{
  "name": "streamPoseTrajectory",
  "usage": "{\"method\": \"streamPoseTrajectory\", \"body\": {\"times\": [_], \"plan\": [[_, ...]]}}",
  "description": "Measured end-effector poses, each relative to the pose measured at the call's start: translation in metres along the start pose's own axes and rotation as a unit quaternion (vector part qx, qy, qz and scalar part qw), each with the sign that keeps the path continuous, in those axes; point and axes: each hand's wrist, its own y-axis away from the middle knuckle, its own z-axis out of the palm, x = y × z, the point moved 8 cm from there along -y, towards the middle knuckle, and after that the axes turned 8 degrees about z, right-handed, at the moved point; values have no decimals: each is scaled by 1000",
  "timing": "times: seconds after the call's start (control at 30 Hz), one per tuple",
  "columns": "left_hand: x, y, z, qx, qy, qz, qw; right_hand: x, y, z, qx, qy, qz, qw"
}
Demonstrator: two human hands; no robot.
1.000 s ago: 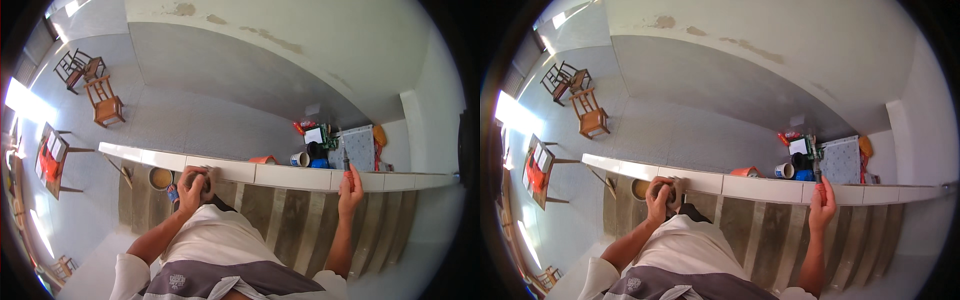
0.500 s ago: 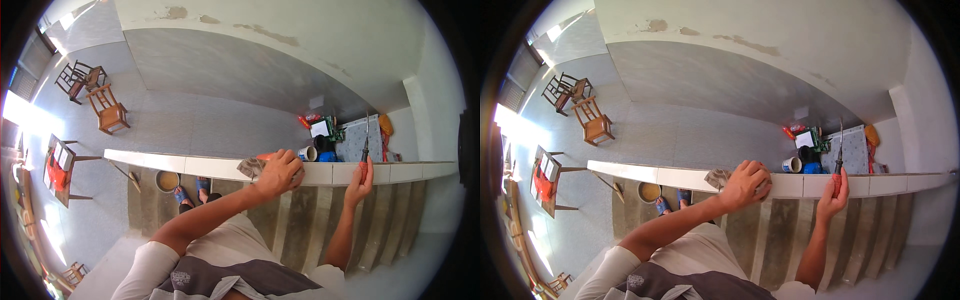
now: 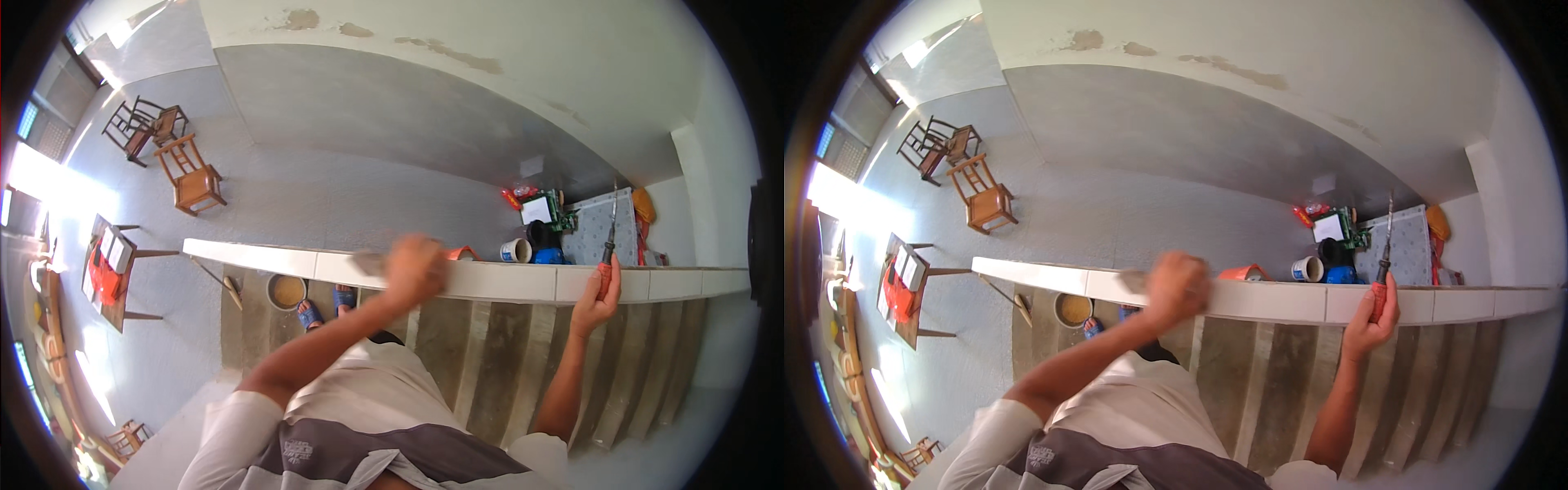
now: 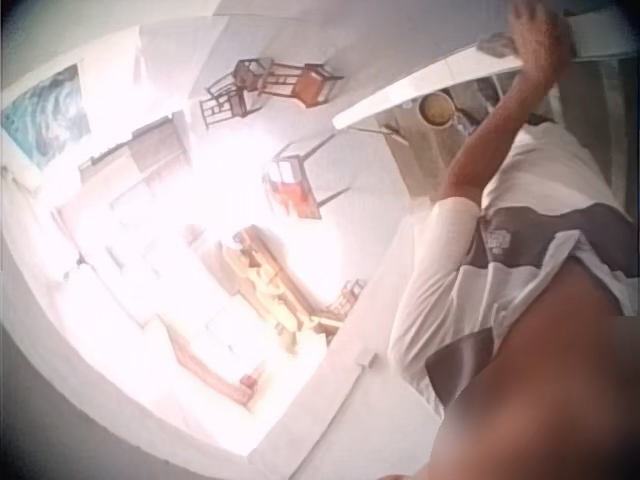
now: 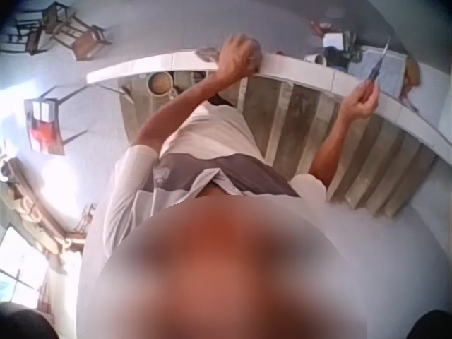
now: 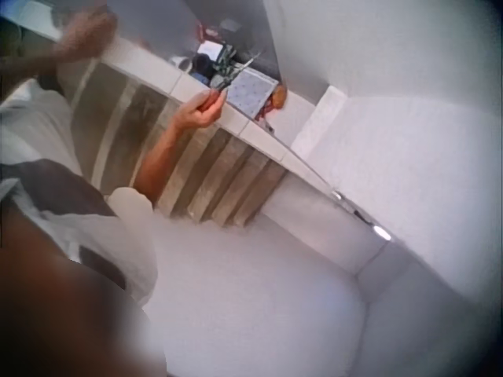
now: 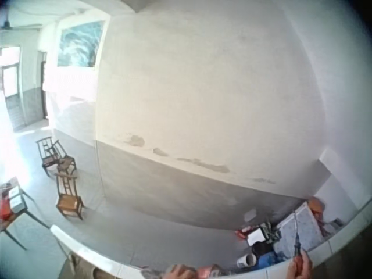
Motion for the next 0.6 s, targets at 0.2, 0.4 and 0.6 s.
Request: {"method": "streamPoseTrajectory", "body": {"times": [0.2, 0.4, 0.6], "plan": [[50, -24, 13, -49, 62, 119, 990, 18, -1, -5, -12, 5, 17, 1000], [-93, 65, -89, 22, -110, -70, 991, 25, -4, -12, 9, -23, 23, 999], [-165, 123, -153, 120, -299, -244, 915, 44, -3, -2, -6, -80, 51, 996]]}}
